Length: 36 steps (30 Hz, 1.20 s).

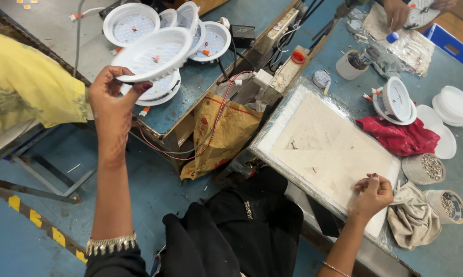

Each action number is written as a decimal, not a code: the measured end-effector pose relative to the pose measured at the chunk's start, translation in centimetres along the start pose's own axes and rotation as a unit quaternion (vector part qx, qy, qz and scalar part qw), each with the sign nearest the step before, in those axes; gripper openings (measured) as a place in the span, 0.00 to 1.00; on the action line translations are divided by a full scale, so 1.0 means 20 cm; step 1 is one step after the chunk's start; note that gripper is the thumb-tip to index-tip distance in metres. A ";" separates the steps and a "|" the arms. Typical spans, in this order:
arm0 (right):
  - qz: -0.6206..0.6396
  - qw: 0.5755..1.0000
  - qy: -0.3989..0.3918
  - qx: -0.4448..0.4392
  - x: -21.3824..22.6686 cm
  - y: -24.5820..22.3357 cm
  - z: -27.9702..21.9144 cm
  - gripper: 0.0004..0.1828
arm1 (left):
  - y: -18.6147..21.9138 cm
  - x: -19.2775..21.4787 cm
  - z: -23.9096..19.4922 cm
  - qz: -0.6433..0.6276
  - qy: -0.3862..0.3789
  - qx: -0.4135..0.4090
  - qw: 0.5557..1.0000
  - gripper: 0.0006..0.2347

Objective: The person uses a pneumatic screwdriver to fasten screws into the center of white circular LED light fixtures. They repeatedly pick up fixtures, align them, drive screws, and place the completed units aside.

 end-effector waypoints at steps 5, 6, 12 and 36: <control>-0.030 0.998 -0.015 0.060 -0.25 -0.44 -0.16 0.06 | -0.05 -0.27 -0.18 -0.266 -0.137 0.189 0.935 0.25; -0.021 0.994 -0.076 0.070 -0.32 -0.53 -0.21 0.12 | -0.06 -0.38 -0.23 -0.253 -0.191 0.229 0.921 0.24; -0.014 0.956 -0.278 0.098 -0.49 -0.90 -0.47 0.34 | -0.20 -1.02 -0.54 -0.254 -0.434 0.376 0.778 0.36; 0.109 0.908 -0.356 0.193 -0.28 -1.44 0.55 0.28 | -0.41 -1.81 -0.71 0.390 -0.467 0.010 0.794 0.30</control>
Point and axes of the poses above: each hand's wrist, its own z-axis towards the middle knuckle, its own x-axis out of the back of the hand, y = z × x, the point moved 3 cm from there along z, towards the middle knuckle, and after that the axes turned 7 degrees about -z, right-handed, at the moved point
